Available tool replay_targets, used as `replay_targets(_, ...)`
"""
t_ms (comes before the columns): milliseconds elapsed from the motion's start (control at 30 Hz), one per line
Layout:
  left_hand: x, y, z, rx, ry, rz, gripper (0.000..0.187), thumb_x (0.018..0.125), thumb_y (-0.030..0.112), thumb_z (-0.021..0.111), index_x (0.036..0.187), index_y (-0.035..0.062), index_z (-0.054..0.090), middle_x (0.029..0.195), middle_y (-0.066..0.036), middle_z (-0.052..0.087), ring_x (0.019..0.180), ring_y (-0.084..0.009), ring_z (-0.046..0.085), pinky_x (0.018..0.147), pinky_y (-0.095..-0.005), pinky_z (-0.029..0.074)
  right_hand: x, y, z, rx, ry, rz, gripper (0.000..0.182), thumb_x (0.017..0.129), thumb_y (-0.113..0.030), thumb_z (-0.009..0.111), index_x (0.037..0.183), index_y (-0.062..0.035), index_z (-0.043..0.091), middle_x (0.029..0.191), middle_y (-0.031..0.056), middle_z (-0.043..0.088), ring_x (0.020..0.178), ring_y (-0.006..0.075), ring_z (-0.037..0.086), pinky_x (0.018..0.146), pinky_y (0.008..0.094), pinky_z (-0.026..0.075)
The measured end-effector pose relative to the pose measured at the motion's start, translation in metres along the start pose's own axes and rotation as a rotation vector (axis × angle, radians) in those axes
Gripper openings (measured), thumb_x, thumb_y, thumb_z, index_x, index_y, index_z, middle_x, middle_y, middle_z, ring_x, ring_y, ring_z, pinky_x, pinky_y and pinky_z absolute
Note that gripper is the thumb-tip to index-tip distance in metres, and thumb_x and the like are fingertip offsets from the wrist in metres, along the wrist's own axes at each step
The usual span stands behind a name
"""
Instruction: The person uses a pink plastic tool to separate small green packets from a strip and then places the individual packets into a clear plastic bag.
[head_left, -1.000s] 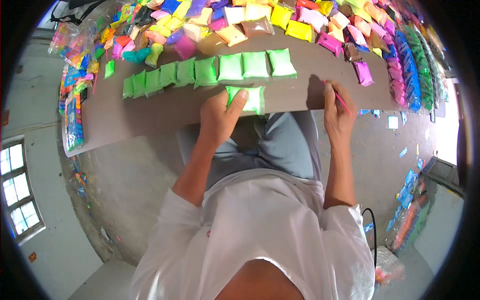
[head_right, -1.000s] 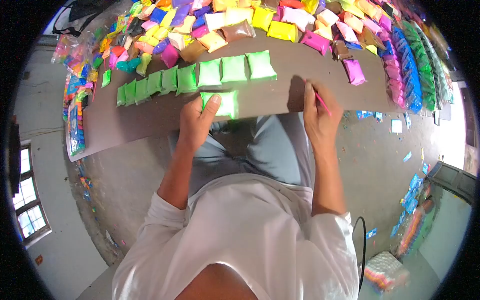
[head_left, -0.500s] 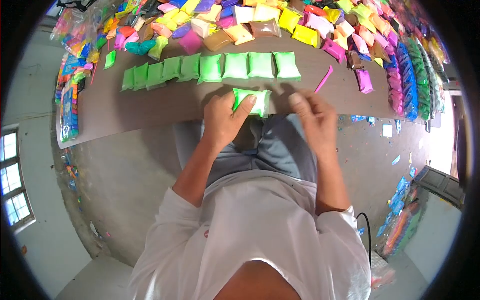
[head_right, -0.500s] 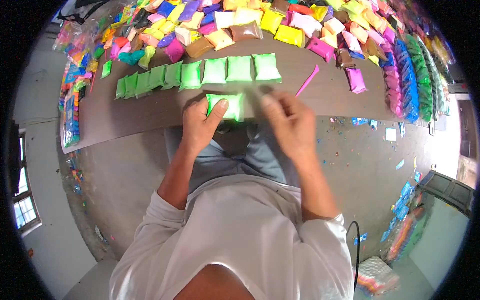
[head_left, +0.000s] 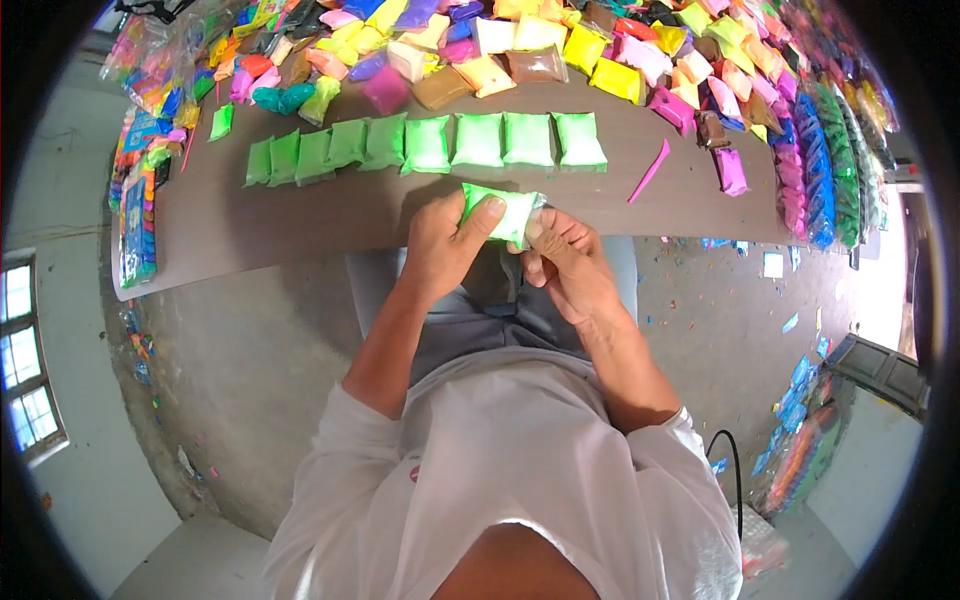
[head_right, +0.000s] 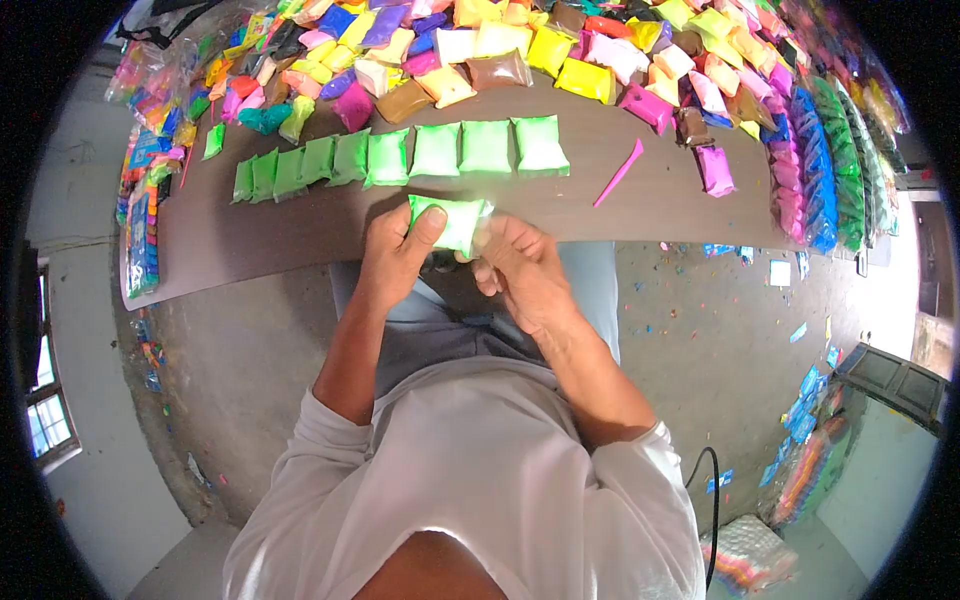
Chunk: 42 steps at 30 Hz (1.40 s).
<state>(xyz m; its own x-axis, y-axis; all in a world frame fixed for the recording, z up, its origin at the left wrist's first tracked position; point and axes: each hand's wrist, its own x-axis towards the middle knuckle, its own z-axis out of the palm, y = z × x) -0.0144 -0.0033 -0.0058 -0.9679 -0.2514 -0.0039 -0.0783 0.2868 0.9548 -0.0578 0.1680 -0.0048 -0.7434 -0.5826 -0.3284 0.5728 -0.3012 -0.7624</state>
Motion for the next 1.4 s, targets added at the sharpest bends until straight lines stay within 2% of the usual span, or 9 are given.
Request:
replay_targets(100, 0.001, -0.001, -0.001, -0.037, -0.015, 0.009, 0.044, 0.093, 0.042, 0.057, 0.094, -0.0015, 0.063, 0.072, -0.015, 0.063, 0.063, -0.0220, 0.056, 0.062, -0.0356, 0.046, 0.000, 0.004, -0.003, 0.107, -0.061, 0.019, 0.019, 0.095, -0.023, 0.061, 0.096, -0.0040, 0.063, 0.074, 0.0035, 0.062, 0.058, 0.0081, 0.051, 0.050, 0.0211, 0.039)
replay_targets(267, 0.001, 0.006, -0.004, 0.075, -0.037, 0.016, 0.046, 0.093, 0.044, 0.056, 0.094, -0.0020, 0.063, 0.072, -0.015, 0.062, 0.062, -0.0230, 0.056, 0.061, -0.0355, 0.045, -0.007, -0.010, 0.017, -0.306, 0.174, -0.193, 0.017, 0.092, -0.021, 0.064, 0.095, -0.0039, 0.063, 0.070, -0.0004, 0.058, 0.057, 0.0064, 0.048, 0.049, 0.0212, 0.037)
replay_targets(500, 0.001, 0.004, -0.009, -0.023, -0.078, -0.015, 0.047, 0.094, 0.044, 0.055, 0.086, -0.0021, 0.062, 0.064, -0.012, 0.057, 0.057, -0.0193, 0.051, 0.056, -0.0351, 0.042, -0.001, -0.004, 0.005, -0.040, -0.028, -0.099, 0.016, 0.092, -0.018, 0.065, 0.092, -0.0025, 0.066, 0.067, -0.0019, 0.057, 0.056, 0.0050, 0.048, 0.048, 0.0207, 0.037)
replay_targets(800, -0.001, 0.003, -0.008, -0.051, -0.058, -0.030, 0.044, 0.096, 0.037, 0.055, 0.073, 0.0000, 0.054, 0.057, -0.006, 0.048, 0.055, -0.0131, 0.041, 0.052, -0.0313, 0.037, 0.008, -0.058, -0.013, -0.238, 0.569, -0.462, 0.013, 0.093, -0.014, 0.061, 0.091, -0.0022, 0.064, 0.068, 0.0017, 0.061, 0.052, 0.0075, 0.052, 0.048, 0.0213, 0.041)
replay_targets(1100, -0.002, 0.006, 0.003, 0.136, 0.059, 0.065, 0.045, 0.094, 0.031, 0.059, 0.064, 0.0008, 0.044, 0.055, -0.012, 0.038, 0.054, -0.0221, 0.033, 0.054, -0.0373, 0.032, 0.012, -0.070, -0.037, -0.363, 0.623, -0.230, 0.017, 0.091, -0.015, 0.063, 0.089, 0.0011, 0.062, 0.073, 0.0067, 0.065, 0.055, 0.0109, 0.060, 0.046, 0.0223, 0.045)
replay_targets(1200, -0.002, 0.006, 0.004, 0.164, 0.075, 0.082, 0.045, 0.093, 0.029, 0.060, 0.063, 0.0008, 0.043, 0.055, -0.013, 0.039, 0.055, -0.0236, 0.034, 0.054, -0.0383, 0.032, 0.002, -0.068, -0.045, -0.780, 0.749, -0.213, 0.018, 0.090, -0.015, 0.066, 0.096, 0.0018, 0.063, 0.077, 0.0075, 0.066, 0.056, 0.0118, 0.060, 0.048, 0.0243, 0.046)
replay_targets(1267, -0.001, 0.006, 0.005, 0.187, 0.082, 0.098, 0.044, 0.093, 0.028, 0.061, 0.063, 0.0008, 0.043, 0.055, -0.013, 0.039, 0.055, -0.0243, 0.034, 0.054, -0.0387, 0.032, 0.003, -0.065, -0.054, -1.178, 0.681, -0.703, 0.022, 0.085, -0.012, 0.069, 0.104, -0.0019, 0.064, 0.093, 0.0111, 0.067, 0.072, 0.0195, 0.064, 0.062, 0.0311, 0.051)
replay_targets(1367, -0.002, 0.007, 0.006, 0.199, 0.083, 0.113, 0.044, 0.092, 0.027, 0.061, 0.062, 0.0009, 0.042, 0.056, -0.014, 0.040, 0.055, -0.0250, 0.034, 0.054, -0.0388, 0.032, 0.020, -0.083, -0.057, -1.584, 0.510, -1.014, 0.030, 0.079, -0.008, 0.070, 0.109, -0.0070, 0.065, 0.112, 0.0130, 0.062, 0.094, 0.0290, 0.060, 0.079, 0.0373, 0.049)
replay_targets(1400, -0.002, 0.005, 0.006, 0.221, 0.092, 0.136, 0.044, 0.091, 0.027, 0.062, 0.062, 0.0008, 0.043, 0.056, -0.014, 0.041, 0.055, -0.0253, 0.035, 0.054, -0.0387, 0.032, 0.024, -0.086, -0.057, -1.571, 0.455, -0.911, 0.033, 0.078, -0.005, 0.068, 0.110, -0.0078, 0.065, 0.121, 0.0132, 0.059, 0.106, 0.0346, 0.054, 0.088, 0.0409, 0.045)
